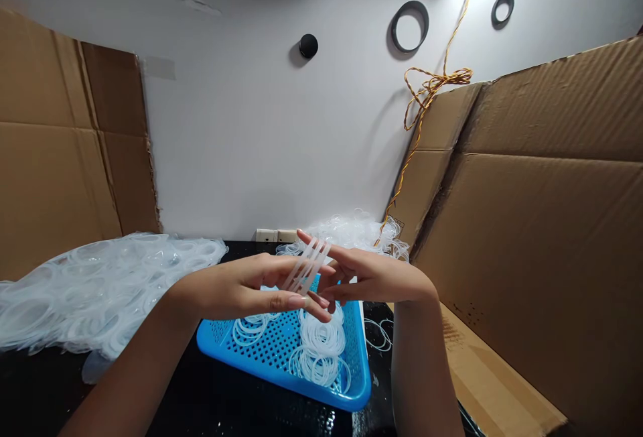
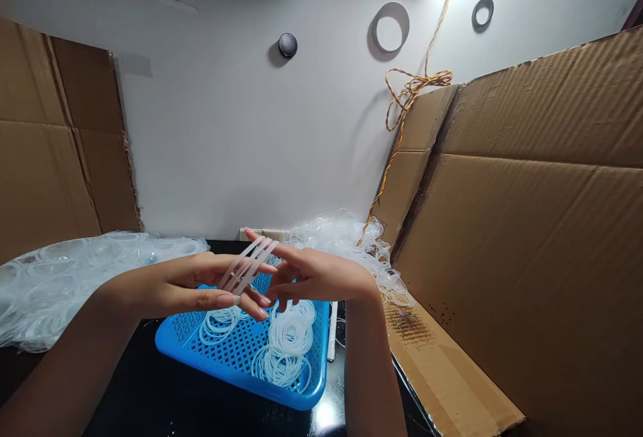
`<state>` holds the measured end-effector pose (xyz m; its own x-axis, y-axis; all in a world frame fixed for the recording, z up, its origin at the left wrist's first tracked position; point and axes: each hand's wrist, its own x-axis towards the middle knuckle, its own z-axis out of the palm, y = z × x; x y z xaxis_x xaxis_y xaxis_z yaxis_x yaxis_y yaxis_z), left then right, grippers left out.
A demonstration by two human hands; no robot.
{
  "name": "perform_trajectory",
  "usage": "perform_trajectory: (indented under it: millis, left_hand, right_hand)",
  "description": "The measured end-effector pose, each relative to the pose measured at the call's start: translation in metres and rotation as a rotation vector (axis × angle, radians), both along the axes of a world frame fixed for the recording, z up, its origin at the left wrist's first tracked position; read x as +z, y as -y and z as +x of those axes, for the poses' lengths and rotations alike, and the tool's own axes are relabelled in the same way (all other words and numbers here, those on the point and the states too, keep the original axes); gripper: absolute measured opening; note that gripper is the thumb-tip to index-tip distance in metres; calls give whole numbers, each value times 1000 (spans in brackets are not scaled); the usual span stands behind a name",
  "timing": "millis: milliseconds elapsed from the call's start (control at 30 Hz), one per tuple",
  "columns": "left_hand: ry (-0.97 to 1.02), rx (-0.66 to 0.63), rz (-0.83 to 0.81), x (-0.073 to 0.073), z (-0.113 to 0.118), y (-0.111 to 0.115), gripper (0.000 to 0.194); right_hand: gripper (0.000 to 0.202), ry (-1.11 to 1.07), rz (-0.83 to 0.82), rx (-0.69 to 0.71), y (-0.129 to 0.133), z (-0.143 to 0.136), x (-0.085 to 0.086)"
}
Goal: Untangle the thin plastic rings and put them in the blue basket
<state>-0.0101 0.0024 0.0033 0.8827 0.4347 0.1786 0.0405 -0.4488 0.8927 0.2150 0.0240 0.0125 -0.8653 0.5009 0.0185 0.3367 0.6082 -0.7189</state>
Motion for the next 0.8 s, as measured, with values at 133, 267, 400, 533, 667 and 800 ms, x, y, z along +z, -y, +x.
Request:
perform_trajectory:
  millis: [133, 267, 400, 533, 667, 800]
  left_hand:
    - [80, -53, -103, -6, -1, -3, 49]
    - [133, -21, -115, -6, 0, -3, 45]
    - [98, 82, -60, -1, 2, -4, 24]
    - [-72, 233, 37, 1, -3, -16, 20]
    - [-274, 281, 101, -10, -11, -45, 28]
    - [-592, 498, 229, -31, -15, -77, 30]
  right_hand:
    - [79, -28, -35, 24, 0, -1, 0]
    - [78, -48, -43, 30, 2, 0, 0]
    - [75, -34, -29, 6, -1, -1, 0]
    - [59, 32, -78, -14, -18, -3, -5]
    - [43, 102, -138, -90, -43, 0, -14]
    - [44, 87, -95, -247, -58, 8, -19]
